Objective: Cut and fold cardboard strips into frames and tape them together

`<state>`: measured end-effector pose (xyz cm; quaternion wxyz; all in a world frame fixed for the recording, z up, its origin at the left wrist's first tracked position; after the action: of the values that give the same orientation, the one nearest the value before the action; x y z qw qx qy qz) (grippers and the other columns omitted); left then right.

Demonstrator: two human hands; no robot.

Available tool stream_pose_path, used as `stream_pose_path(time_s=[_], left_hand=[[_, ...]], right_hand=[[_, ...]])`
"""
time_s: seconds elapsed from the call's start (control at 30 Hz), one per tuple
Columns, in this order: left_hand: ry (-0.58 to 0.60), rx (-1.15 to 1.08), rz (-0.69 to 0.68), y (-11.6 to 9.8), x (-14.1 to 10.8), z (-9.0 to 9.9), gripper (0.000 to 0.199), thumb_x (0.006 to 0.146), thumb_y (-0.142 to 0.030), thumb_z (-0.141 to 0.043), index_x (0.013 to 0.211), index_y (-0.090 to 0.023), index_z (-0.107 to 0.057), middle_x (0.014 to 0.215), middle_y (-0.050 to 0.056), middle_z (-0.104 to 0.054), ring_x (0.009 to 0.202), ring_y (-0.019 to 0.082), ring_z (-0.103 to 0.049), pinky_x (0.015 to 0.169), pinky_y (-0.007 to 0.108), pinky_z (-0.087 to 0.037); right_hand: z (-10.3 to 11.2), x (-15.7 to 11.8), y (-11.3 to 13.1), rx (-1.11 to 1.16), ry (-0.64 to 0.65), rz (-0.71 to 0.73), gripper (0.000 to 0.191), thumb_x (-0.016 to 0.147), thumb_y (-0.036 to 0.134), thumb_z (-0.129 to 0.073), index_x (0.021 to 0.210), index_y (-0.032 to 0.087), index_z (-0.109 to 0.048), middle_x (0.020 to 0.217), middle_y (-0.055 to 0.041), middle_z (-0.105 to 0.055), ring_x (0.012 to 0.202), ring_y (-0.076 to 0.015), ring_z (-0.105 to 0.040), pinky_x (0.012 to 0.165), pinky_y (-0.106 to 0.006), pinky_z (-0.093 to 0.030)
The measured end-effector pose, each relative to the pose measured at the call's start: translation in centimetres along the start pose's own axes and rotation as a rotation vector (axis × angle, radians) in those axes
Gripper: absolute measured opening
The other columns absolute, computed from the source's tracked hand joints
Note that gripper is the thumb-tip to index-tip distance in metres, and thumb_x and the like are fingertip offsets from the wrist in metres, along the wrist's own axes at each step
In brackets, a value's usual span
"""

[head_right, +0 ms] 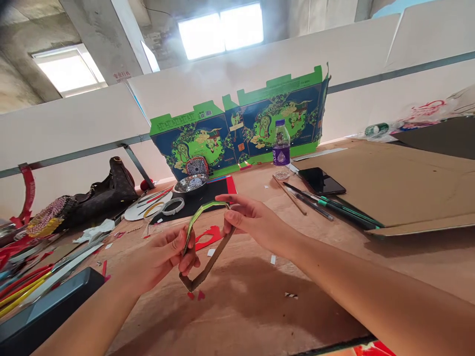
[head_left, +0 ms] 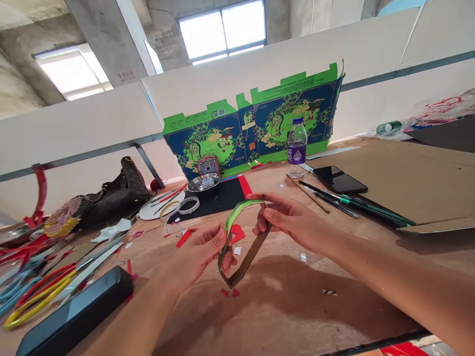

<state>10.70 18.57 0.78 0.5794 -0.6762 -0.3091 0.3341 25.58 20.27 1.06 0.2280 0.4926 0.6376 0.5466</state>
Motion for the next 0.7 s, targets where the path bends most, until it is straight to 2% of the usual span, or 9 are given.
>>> stream_pose_path(time_s=[0.07,0.13,0.3,0.47,0.53,0.6,0.7], left_hand=[[-0.008,-0.008,-0.017,-0.2,0.0,0.1,0.036,0.079,-0.049,-0.069,0.076,-0.014,-0.059,0.053,0.001,-0.058,0.054,0.012,-0.054,0.072,0.031,-0.047],[-0.03,-0.034,-0.049,-0.7,-0.1,0.4,0.036,0.079,-0.049,-0.069,0.076,-0.015,-0.059,0.055,-0.001,-0.057,0.056,0.012,-0.055,0.071,0.03,-0.047],[-0.078,-0.115,-0.109,-1.6,-0.3,1.1,0.037,0.08,-0.051,-0.067,0.074,-0.017,-0.054,0.053,-0.006,-0.047,0.049,0.008,-0.049,0.063,0.026,-0.047],[-0.083,-0.093,-0.078,-1.2,-0.1,0.9,0.036,0.076,-0.049,-0.072,0.076,-0.017,-0.056,0.054,-0.004,-0.05,0.051,0.011,-0.053,0.064,0.029,-0.048],[-0.088,-0.065,-0.055,-0.9,0.0,0.8,0.037,0.076,-0.05,-0.072,0.076,-0.016,-0.056,0.054,-0.004,-0.052,0.052,0.011,-0.054,0.063,0.029,-0.048],[-0.103,-0.042,-0.033,-0.7,0.0,0.9,0.037,0.076,-0.05,-0.072,0.076,-0.016,-0.056,0.053,-0.004,-0.051,0.05,0.011,-0.052,0.062,0.028,-0.048],[-0.113,-0.027,0.019,-0.3,0.0,0.9,0.039,0.077,-0.052,-0.07,0.076,-0.016,-0.056,0.049,-0.007,-0.044,0.042,0.007,-0.042,0.056,0.026,-0.047]], right_hand=[[0.0,0.0,-0.3,0.052,-0.021,-0.039,0.045,0.076,0.048,-0.075,0.107,0.017,-0.062,0.071,0.0018,-0.061,0.076,-0.0151,-0.065,0.08,-0.032,-0.052],[0.1,-0.1,-0.6,0.069,-0.035,-0.065,0.044,0.076,0.05,-0.074,0.101,0.015,-0.064,0.065,0.0028,-0.058,0.068,-0.0137,-0.063,0.075,-0.032,-0.052],[-0.1,0.0,-0.7,0.023,-0.047,-0.069,0.05,0.073,0.054,-0.075,0.101,0.014,-0.065,0.053,0.0075,-0.047,0.05,-0.0085,-0.047,0.055,-0.026,-0.049],[0.2,0.1,-0.4,0.035,-0.094,-0.035,0.049,0.073,0.053,-0.075,0.101,0.015,-0.063,0.058,0.0085,-0.043,0.047,-0.0055,-0.039,0.047,-0.021,-0.038],[0.2,0.1,-0.1,0.027,-0.075,-0.007,0.044,0.076,0.054,-0.072,0.094,0.015,-0.063,0.063,0.0064,-0.048,0.049,-0.0058,-0.042,0.05,-0.022,-0.04],[0.3,0.1,0.2,-0.014,-0.034,0.01,0.043,0.081,0.057,-0.066,0.093,0.016,-0.064,0.073,0.0011,-0.057,0.058,-0.0091,-0.053,0.059,-0.026,-0.045],[0.5,0.1,0.5,-0.092,-0.004,0.059,0.05,0.083,0.061,-0.061,0.112,0.021,-0.064,0.097,-0.0061,-0.065,0.086,-0.0169,-0.063,0.083,-0.035,-0.05]])
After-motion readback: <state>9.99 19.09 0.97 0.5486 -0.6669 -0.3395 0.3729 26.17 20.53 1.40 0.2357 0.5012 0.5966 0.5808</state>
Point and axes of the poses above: each hand's wrist, its own x-axis towards the middle knuckle, its own z-axis out of the back of the hand, y = z × x, the point moved 8 cm from there along x, towards the middle knuckle
